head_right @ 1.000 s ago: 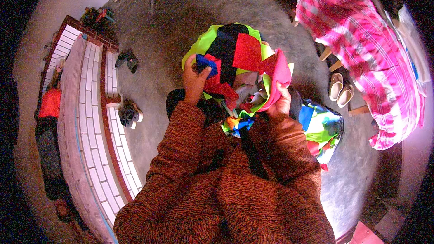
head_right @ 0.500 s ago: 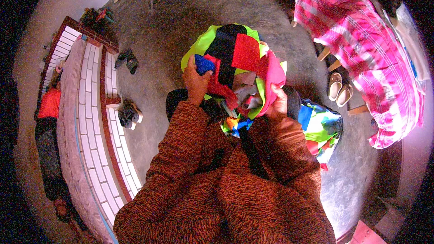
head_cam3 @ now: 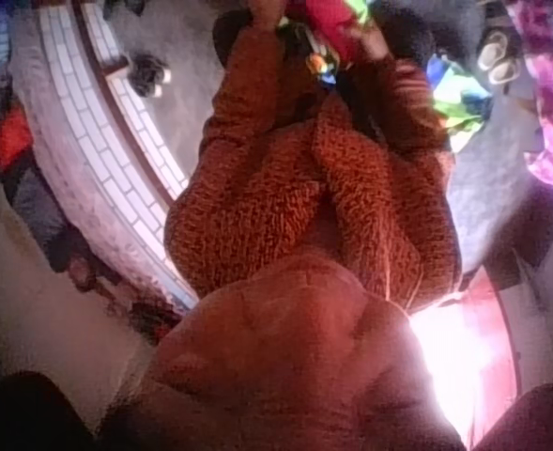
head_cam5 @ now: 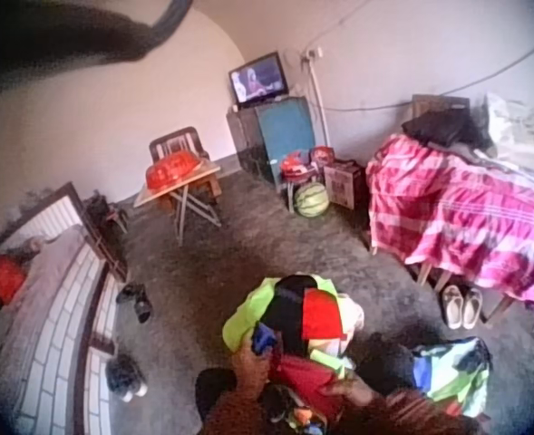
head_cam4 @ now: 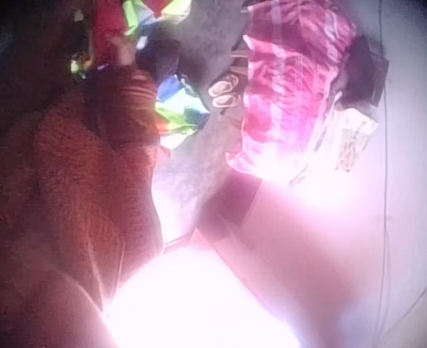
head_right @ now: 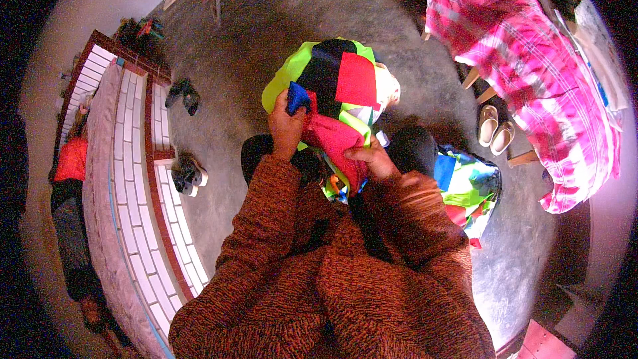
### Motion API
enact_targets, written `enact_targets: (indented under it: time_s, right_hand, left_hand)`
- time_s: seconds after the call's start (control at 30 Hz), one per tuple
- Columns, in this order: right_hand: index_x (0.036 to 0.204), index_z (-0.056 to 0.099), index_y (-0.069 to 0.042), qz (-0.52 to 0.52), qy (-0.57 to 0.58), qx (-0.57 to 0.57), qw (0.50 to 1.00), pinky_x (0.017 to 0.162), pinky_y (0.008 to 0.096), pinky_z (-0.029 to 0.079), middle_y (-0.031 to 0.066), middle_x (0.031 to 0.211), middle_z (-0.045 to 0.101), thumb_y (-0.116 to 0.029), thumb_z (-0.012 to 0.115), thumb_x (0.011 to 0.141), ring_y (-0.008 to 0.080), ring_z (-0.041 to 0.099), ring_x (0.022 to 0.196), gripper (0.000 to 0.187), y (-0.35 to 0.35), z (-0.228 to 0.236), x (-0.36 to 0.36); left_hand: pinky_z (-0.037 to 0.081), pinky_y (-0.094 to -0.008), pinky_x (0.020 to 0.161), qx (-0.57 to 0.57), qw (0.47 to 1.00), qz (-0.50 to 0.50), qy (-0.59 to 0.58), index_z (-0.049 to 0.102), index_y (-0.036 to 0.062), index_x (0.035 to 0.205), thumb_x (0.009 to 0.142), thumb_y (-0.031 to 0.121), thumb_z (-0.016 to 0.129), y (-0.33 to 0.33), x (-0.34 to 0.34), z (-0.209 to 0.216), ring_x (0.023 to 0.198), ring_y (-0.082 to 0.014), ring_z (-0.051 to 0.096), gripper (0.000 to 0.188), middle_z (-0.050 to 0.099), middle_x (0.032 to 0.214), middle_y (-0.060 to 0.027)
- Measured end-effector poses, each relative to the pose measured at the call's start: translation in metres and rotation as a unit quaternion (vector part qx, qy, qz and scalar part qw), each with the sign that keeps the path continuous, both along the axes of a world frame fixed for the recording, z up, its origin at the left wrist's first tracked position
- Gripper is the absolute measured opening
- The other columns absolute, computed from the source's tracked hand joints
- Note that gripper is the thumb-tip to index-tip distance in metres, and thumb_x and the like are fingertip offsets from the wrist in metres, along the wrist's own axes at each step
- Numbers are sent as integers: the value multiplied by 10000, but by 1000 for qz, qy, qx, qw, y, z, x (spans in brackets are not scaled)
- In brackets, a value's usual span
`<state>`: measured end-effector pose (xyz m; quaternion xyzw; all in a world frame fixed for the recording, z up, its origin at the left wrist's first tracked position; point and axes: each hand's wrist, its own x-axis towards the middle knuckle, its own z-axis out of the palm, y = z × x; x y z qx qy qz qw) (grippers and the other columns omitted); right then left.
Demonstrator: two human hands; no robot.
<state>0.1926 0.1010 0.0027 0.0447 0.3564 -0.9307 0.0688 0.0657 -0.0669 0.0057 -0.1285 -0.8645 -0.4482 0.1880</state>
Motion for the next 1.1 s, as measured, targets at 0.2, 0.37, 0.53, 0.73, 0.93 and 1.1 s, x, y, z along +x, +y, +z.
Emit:
enact_targets:
  time_s: [0.2,0.37,0.53,0.73,0.93,1.1]
  right_hand:
    - [1325,377,-63,34,22,3,999,936,345,409,62,1197,543,47,639,649,209,538,1064,734,-2,7,5]
    - [1288,416,-66,3,31,-8,999,912,353,428,71,1164,560,12,658,676,213,557,1029,663,-1,4,4]
    - [1209,479,-49,26,13,-11,1000,874,350,455,76,1063,607,-17,660,708,207,592,949,534,5,-1,5]
    - [1154,516,-27,23,8,5,1000,852,345,465,84,1009,626,-36,648,727,209,605,915,447,5,5,7]
    - [1202,461,-14,79,22,-6,997,855,349,460,102,1031,615,-58,633,720,222,603,923,514,6,5,10]
    - [1225,427,5,104,5,-54,993,870,370,452,126,1032,610,-71,610,667,251,601,929,593,4,9,16]
  left_hand:
    - [456,-306,844,297,909,-205,-210,475,0,1176,709,-13,670,1,11,23,922,-168,578,507,593,1044,-69]
    - [448,-300,877,308,879,-275,-236,443,-15,1193,707,-52,669,19,47,54,987,-152,553,537,568,1097,-83]
    - [447,-300,877,262,892,-303,-207,429,-15,1207,728,-44,657,25,63,58,995,-161,550,532,558,1106,-100]
    - [444,-269,839,284,891,-273,-225,433,-4,1215,817,39,598,23,65,66,962,-135,543,433,557,1069,-83]
    - [431,-226,788,311,890,-258,-210,490,21,1182,847,51,542,23,68,81,883,-87,525,341,556,1040,-43]
    - [421,-204,720,296,897,-226,-239,568,22,1068,842,34,527,17,61,68,785,-55,500,230,576,914,4]
